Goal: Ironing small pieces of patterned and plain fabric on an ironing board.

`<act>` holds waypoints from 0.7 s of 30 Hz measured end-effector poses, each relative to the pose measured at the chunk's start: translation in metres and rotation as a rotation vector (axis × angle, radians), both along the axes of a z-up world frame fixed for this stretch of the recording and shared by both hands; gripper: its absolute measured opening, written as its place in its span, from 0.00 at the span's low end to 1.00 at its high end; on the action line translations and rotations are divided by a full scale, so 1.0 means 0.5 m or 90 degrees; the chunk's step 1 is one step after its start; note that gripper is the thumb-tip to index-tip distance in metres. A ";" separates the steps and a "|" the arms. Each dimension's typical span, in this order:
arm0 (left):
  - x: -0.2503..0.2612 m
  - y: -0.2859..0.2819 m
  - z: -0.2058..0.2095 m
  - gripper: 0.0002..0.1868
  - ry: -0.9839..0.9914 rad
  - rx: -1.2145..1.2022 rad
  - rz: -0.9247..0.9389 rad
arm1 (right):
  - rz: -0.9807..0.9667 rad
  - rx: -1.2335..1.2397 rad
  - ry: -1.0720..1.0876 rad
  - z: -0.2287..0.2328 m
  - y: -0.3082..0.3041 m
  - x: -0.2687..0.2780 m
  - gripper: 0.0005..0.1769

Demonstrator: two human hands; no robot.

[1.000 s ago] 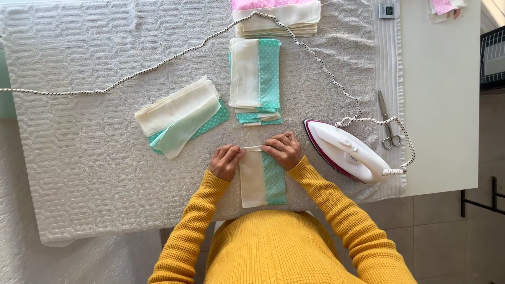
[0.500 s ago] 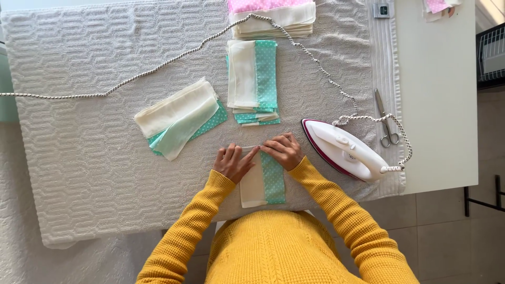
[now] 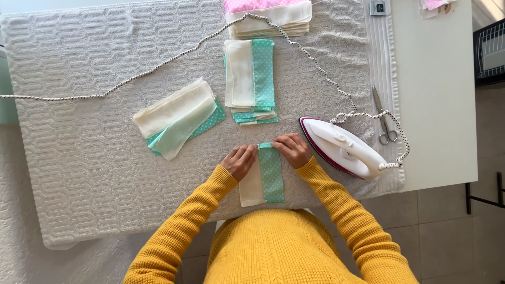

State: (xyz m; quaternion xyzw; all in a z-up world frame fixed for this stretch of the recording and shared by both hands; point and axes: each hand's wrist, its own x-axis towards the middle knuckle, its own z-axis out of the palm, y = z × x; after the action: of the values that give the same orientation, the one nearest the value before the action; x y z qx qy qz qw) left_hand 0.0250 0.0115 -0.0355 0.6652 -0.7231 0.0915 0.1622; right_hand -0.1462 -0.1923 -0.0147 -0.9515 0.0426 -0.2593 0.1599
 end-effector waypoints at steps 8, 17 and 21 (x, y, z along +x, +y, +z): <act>-0.011 -0.019 0.030 0.27 0.017 0.002 0.018 | -0.015 -0.003 -0.004 -0.003 0.000 -0.010 0.13; -0.023 -0.026 0.036 0.33 -0.022 0.053 0.070 | 0.006 -0.049 0.007 0.119 -0.016 -0.030 0.18; -0.032 -0.019 0.034 0.33 -0.033 0.102 0.079 | -0.141 -0.132 0.089 0.263 -0.088 -0.088 0.14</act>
State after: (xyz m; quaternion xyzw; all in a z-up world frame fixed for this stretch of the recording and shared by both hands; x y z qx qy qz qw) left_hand 0.0089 0.0021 -0.0186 0.7171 -0.6893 0.0605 0.0835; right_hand -0.1902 -0.2361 0.1168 -0.9681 0.1312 -0.2117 0.0282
